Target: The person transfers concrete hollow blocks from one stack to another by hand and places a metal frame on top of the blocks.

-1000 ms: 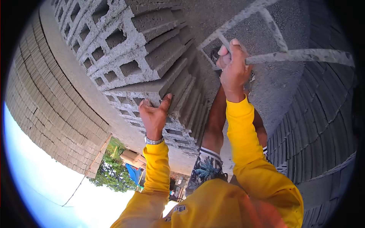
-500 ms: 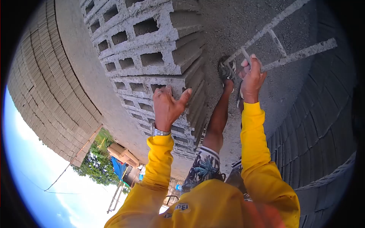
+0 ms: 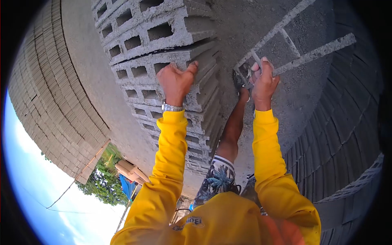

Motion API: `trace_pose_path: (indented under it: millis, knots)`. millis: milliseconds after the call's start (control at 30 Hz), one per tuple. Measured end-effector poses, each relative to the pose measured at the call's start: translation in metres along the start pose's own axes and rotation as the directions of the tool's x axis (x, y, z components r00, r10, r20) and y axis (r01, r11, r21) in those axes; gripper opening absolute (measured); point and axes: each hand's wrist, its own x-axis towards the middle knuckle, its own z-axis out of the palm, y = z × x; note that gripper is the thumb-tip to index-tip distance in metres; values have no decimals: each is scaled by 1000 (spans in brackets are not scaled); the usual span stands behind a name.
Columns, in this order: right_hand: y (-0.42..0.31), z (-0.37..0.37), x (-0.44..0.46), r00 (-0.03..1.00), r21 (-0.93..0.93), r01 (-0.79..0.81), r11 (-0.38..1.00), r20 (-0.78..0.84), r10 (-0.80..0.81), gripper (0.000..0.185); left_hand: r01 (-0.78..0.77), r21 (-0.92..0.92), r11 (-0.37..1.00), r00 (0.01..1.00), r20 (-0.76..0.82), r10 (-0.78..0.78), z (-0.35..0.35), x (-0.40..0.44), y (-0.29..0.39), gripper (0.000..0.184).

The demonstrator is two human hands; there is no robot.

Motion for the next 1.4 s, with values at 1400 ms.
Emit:
trace_pose_path:
  millis: [1400]
  knots:
    - [-39,22,47,995,-135,96,986,-11,-98,36,-180,40,983,979,108,175,-25,-8,2,46]
